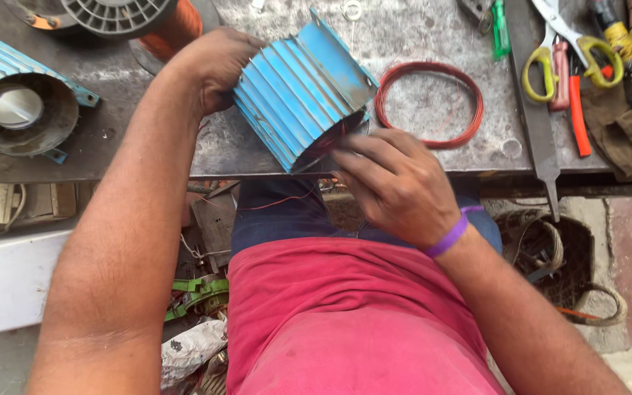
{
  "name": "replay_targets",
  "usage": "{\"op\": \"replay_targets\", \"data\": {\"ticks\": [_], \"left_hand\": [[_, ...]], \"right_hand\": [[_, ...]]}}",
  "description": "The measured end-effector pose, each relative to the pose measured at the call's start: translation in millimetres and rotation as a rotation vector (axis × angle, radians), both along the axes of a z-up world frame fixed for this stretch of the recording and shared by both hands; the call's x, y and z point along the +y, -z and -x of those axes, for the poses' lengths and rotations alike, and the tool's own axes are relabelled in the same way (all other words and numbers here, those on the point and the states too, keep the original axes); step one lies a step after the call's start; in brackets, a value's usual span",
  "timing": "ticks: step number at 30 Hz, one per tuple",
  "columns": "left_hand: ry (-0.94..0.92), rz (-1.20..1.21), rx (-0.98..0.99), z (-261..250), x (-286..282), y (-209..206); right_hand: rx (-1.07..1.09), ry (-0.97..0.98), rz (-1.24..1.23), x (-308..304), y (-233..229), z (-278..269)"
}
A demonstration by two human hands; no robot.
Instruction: The person winds copper wire into the slots of a blue motor stator by hand. They repeatedly insert the wire, pull it through, and adjust the stator's position on the workbench to continue the winding process.
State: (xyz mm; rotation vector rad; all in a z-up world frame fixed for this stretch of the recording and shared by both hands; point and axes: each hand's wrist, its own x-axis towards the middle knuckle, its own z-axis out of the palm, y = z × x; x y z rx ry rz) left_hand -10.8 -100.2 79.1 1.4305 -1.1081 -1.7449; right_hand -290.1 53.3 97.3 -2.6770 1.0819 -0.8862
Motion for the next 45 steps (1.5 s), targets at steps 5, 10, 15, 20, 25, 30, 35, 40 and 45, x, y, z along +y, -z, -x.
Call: {"op": "replay_targets", "data": {"ticks": [5, 10, 15, 20, 25, 30, 35, 40, 45], "left_hand": [[-0.149, 0.393, -0.247, 8, 23, -32], [-0.12, 0.994, -0.869, 60, 68, -31], [-0.08, 1.068, -0.814, 59, 65, -39], [0.211, 1.166, -0.61, 38, 44, -43], [0.23, 1.184, -0.624, 39, 42, -38], [0.194, 1.19, -0.656, 40, 43, -35], [0.183, 1.182, -0.657, 39, 41, -30], [0.171, 1.187, -0.66, 40, 41, -26], [0.167, 1.206, -0.644, 38, 42, -27]], "right_hand": [[0.216, -0.13, -0.023, -39, 1, 1], [0.335, -0.227, -0.02, -58, 13, 9], [0.275, -0.29, -0.002, -61, 22, -1], [0.22, -0.251, 0.056, -41, 20, -21], [0.271, -0.129, 0.085, -27, 26, -31], [0.169, -0.135, 0.039, -28, 28, -32], [0.067, 0.029, -0.033, -15, 24, -46], [0.18, 0.162, 0.013, -1, 18, -68], [0.079, 0.123, 0.13, -7, 22, -77]]}}
